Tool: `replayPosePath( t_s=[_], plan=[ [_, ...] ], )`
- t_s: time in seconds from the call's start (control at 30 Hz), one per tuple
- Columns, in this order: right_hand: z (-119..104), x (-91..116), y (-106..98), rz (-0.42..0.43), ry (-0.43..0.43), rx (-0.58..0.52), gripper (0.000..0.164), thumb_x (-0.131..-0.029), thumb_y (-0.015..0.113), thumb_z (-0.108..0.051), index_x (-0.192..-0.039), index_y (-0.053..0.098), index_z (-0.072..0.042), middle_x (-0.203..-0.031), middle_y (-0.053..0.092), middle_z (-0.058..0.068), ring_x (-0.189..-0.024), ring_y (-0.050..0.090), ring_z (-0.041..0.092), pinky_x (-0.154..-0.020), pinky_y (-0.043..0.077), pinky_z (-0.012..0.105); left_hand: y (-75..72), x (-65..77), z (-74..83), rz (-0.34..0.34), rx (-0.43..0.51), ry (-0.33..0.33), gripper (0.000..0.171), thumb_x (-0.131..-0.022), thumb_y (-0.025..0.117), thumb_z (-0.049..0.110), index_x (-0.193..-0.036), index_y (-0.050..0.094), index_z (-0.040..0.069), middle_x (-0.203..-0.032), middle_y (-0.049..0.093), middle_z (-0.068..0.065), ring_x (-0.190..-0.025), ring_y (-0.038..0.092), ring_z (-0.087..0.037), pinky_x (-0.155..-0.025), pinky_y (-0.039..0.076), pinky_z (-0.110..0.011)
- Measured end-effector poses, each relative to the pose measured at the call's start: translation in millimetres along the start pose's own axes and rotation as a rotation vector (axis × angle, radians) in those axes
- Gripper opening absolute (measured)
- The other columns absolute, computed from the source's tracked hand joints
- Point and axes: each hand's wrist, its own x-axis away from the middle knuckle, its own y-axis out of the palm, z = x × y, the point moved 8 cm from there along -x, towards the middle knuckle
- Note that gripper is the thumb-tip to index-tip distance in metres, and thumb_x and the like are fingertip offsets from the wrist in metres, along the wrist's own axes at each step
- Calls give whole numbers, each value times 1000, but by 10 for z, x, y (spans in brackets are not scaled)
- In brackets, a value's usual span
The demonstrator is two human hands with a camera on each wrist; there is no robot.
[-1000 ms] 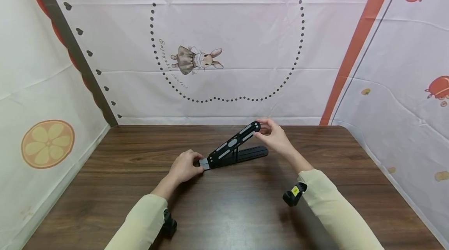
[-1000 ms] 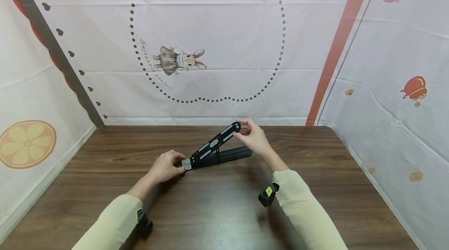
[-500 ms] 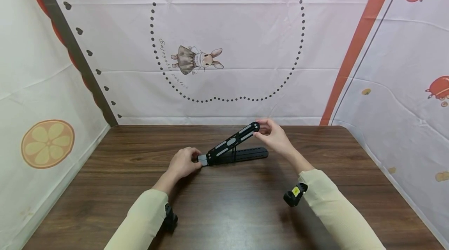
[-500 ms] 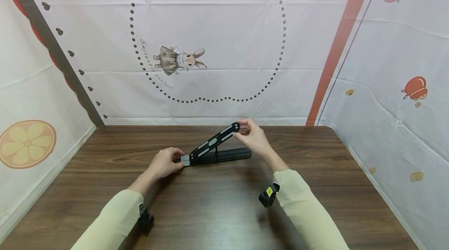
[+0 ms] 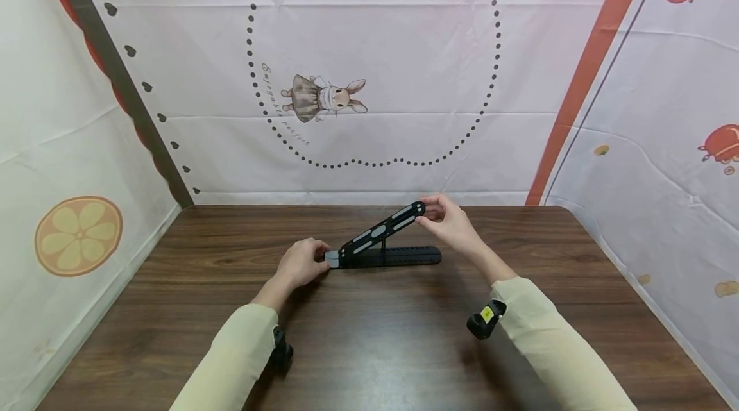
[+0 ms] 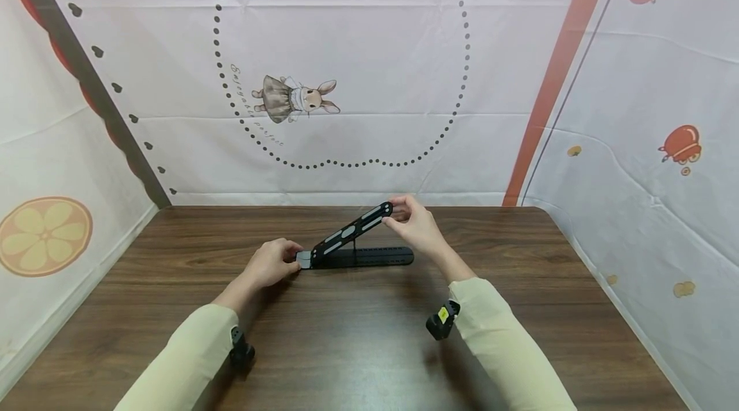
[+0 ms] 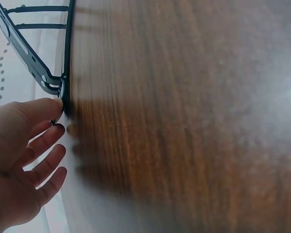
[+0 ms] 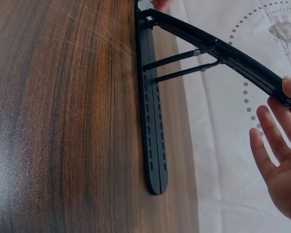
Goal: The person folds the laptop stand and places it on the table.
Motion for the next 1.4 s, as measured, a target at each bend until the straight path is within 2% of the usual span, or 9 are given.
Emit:
replayPosePath(
  t_s=[0.3, 0.6, 0.87, 1.2, 1.4],
  plan=[
    [-8, 19, 15, 13, -1, 16, 38, -84, 68, -16, -116, 51, -6, -107, 67, 11, -93, 63, 22, -77, 49, 34, -9, -65, -30, 3, -15, -10, 31, -81, 68, 18, -111, 65, 14, -104, 62, -4, -99, 58, -22, -84, 46, -42],
    [-40, 67, 17, 30, 41, 43, 40, -83, 69, -22, -115, 50, -7, -106, 66, 10, -94, 62, 23, -78, 49, 39, -62, -128, -34, 65, -9, -20, 24, -81, 70, 16, -103, 64, 12, -91, 63, -2, -84, 59, -19, -73, 48, -39],
    [-90, 108, 57, 38, 62, 31, 40, -82, 69, -22, -114, 49, -7, -107, 66, 11, -94, 63, 23, -77, 50, 37, -71, -167, -68, 99, -15, -49, 21, -80, 70, 17, -101, 64, 13, -81, 60, 2, -69, 54, -15, -61, 44, -33],
    [-129, 137, 96, 60, 89, 42, 41, -82, 70, -25, -113, 49, -8, -104, 65, 9, -91, 63, 20, -74, 51, 35, -67, -242, -113, 101, -25, -81, 20, -83, 68, 16, -103, 65, 16, -85, 66, 1, -68, 58, -14, -56, 45, -30],
    [-137, 138, 119, 70, 83, 48, 41, -81, 71, -22, -111, 49, -6, -101, 67, 10, -88, 65, 20, -71, 50, 32, -97, -276, -113, 112, -43, -79, 20, -84, 66, 16, -104, 66, 17, -88, 67, -1, -71, 60, -16, -57, 47, -31]
  ],
)
